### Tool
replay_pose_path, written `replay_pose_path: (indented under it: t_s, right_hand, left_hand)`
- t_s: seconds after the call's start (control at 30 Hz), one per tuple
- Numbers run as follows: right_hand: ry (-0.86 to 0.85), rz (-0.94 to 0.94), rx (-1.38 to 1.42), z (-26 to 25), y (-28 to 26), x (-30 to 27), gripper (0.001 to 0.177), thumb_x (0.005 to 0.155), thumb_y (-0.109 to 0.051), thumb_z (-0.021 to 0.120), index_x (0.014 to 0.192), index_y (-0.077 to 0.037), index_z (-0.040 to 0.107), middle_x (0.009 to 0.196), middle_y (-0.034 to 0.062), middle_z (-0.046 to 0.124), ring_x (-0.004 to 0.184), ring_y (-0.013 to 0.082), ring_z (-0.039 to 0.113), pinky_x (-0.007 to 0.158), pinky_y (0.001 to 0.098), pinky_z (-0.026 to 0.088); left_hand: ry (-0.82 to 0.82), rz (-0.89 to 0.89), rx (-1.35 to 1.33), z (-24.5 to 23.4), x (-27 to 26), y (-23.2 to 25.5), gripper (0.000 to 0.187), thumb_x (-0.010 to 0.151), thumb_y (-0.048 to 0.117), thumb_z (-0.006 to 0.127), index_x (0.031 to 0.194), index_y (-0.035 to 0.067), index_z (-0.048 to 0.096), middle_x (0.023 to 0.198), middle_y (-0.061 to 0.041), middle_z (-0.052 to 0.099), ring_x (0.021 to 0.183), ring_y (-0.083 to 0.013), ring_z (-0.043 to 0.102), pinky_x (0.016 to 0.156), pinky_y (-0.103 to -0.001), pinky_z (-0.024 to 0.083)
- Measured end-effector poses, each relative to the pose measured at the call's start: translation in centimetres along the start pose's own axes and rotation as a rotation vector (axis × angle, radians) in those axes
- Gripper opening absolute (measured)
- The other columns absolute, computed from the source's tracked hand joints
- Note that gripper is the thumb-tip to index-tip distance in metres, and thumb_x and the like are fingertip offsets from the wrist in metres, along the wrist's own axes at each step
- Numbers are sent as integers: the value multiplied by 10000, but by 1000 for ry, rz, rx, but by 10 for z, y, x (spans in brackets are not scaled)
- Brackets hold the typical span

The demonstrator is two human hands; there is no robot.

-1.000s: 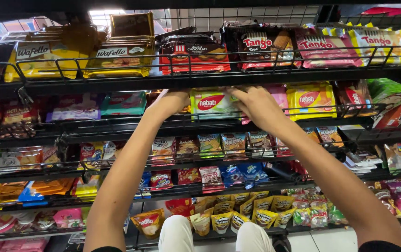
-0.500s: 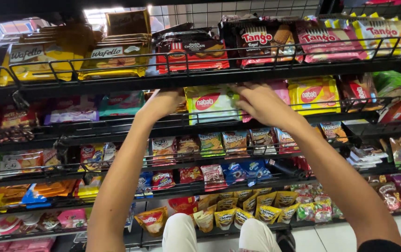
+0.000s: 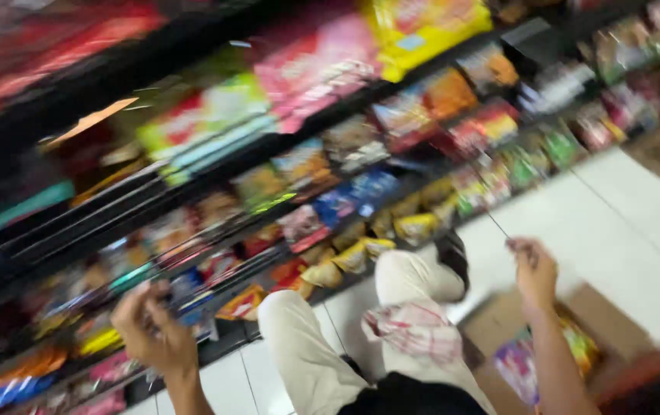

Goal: Wiping, scanning, and stocking Nabati wafer packages on a grocery store shelf.

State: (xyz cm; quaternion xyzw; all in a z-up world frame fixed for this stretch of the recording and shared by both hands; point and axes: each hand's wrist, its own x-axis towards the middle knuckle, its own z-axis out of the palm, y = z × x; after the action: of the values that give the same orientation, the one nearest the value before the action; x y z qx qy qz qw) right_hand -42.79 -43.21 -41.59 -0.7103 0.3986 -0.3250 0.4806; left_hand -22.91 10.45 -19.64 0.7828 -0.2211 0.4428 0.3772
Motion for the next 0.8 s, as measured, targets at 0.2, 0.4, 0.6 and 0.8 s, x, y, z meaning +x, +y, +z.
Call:
replay_pose_path:
  t_s: [0.2, 0.4, 0.6, 0.8]
  right_hand:
    - [23, 650, 83, -80, 337, -122, 289, 1043, -246, 612, 1178, -14, 719, 1085, 109, 740, 935, 179, 687, 774, 327, 548]
    - [154, 837, 62, -106, 408, -195, 243, 1002, -241, 612, 881, -57, 715, 782, 32, 650, 685, 112, 572, 610, 280, 465]
    - [185, 829, -217, -81, 447, -209, 297, 922, -291, 712, 985, -3, 750, 868, 90, 746, 768, 166, 674, 694, 352, 525]
    - [291, 753, 217, -58, 513, -172, 173, 999, -221, 685, 1042, -55, 662, 843, 68, 653, 746, 189, 609, 664, 377, 528]
  left_hand:
    - [-264, -570, -260, 32, -166, -73, 207, 1159, 77, 489, 1343, -1, 541, 1157, -110, 694, 1096, -185, 658, 1008, -291, 523]
    - [-337, -932, -126, 38, -235, -99, 235, 1139, 190, 535, 1263, -6, 572, 1089, -83, 687, 992, -174, 649, 809, -305, 502]
    - [-636, -836, 8, 7, -273, -118, 298, 1118, 166, 488, 1336, -21, 567, 1133, -116, 690, 998, -206, 664, 801, -326, 525]
    - [-872, -963, 227, -49, -330, -136, 311, 1069, 82, 528, 1340, -67, 566, 1053, -130, 663, 904, -195, 653, 765, -323, 588]
